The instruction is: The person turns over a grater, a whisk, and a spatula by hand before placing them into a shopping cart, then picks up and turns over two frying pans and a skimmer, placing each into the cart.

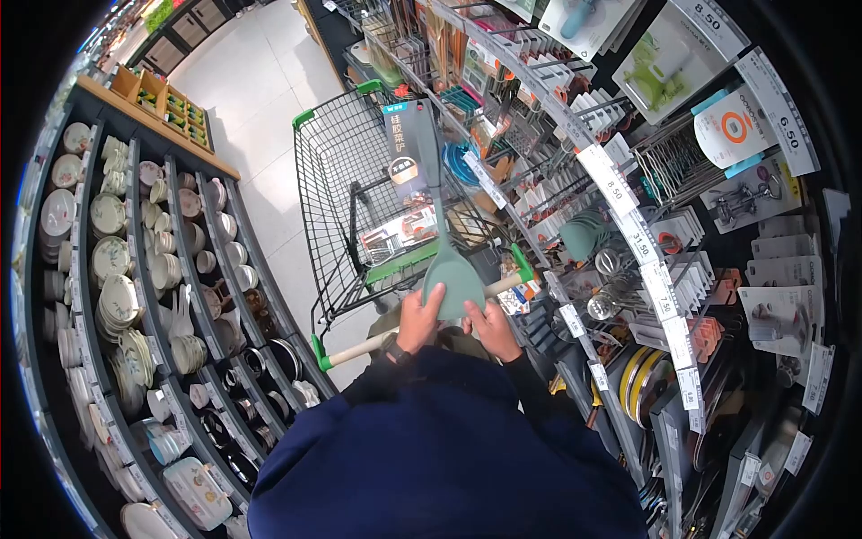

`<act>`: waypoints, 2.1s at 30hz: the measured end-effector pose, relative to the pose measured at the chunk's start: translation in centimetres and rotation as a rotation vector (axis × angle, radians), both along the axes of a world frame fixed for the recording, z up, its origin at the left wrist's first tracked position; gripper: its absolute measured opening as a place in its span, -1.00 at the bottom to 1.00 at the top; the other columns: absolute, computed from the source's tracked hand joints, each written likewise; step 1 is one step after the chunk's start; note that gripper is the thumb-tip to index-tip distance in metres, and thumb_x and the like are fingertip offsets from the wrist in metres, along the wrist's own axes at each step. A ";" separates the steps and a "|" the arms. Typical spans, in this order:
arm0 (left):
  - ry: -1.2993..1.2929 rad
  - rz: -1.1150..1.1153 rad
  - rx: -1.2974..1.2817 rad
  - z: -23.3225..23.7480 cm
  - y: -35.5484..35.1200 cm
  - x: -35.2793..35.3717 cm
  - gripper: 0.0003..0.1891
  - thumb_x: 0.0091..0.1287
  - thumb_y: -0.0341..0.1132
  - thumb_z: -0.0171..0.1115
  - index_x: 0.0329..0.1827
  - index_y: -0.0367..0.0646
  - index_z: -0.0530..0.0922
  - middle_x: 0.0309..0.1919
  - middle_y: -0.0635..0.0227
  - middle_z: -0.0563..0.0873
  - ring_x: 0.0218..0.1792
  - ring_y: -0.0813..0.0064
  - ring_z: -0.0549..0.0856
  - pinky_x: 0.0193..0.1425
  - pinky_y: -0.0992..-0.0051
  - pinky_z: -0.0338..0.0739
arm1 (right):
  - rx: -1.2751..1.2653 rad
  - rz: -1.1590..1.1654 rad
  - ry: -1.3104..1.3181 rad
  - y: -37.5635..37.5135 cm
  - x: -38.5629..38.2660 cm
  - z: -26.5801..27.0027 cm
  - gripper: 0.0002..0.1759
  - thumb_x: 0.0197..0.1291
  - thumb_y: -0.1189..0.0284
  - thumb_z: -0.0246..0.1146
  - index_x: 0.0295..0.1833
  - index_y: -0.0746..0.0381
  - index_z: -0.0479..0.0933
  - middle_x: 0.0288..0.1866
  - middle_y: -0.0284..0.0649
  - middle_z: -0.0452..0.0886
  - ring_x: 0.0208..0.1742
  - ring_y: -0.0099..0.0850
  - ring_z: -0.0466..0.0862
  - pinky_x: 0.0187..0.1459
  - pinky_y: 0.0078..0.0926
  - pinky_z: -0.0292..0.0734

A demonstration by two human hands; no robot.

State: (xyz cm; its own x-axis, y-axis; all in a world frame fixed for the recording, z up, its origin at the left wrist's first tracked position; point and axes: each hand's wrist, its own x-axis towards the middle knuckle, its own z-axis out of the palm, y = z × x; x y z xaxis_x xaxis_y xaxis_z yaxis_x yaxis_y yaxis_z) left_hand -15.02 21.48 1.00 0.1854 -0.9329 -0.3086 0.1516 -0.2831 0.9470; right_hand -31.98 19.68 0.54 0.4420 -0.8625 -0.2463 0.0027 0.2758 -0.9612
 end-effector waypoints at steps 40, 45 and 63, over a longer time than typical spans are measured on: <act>0.148 -0.171 -0.063 -0.2 0.4 1.5 -0.62 0.59 -0.14 0.08 -0.34 -0.25 0.60 -0.59 0.45 0.59 -0.60 0.71 0.50 -0.50 0.60 0.41 | -0.039 -0.044 -0.037 -0.2 0.8 0.6 -0.52 0.58 0.16 0.01 -0.30 0.34 0.47 -0.56 -0.33 0.46 -0.51 -0.56 0.46 -0.39 -0.50 0.40; 0.157 -0.175 -0.087 0.2 0.3 1.4 -0.63 0.59 -0.14 0.08 -0.30 -0.27 0.58 -0.60 0.44 0.57 -0.60 0.70 0.50 -0.49 0.58 0.45 | -0.072 -0.055 0.022 -0.5 0.7 1.8 -0.52 0.58 0.18 0.01 -0.33 0.33 0.45 -0.57 -0.34 0.45 -0.52 -0.58 0.45 -0.43 -0.52 0.37; -0.017 -0.240 -0.177 1.5 -0.7 2.5 -0.64 0.56 -0.19 0.09 -0.29 -0.32 0.62 -0.59 0.44 0.63 -0.60 0.71 0.53 -0.53 0.60 0.39 | 0.003 -0.123 -0.146 0.0 1.7 2.3 -0.59 0.58 0.20 0.02 -0.27 0.28 0.48 -0.49 -0.36 0.49 -0.45 -0.60 0.47 -0.35 -0.56 0.40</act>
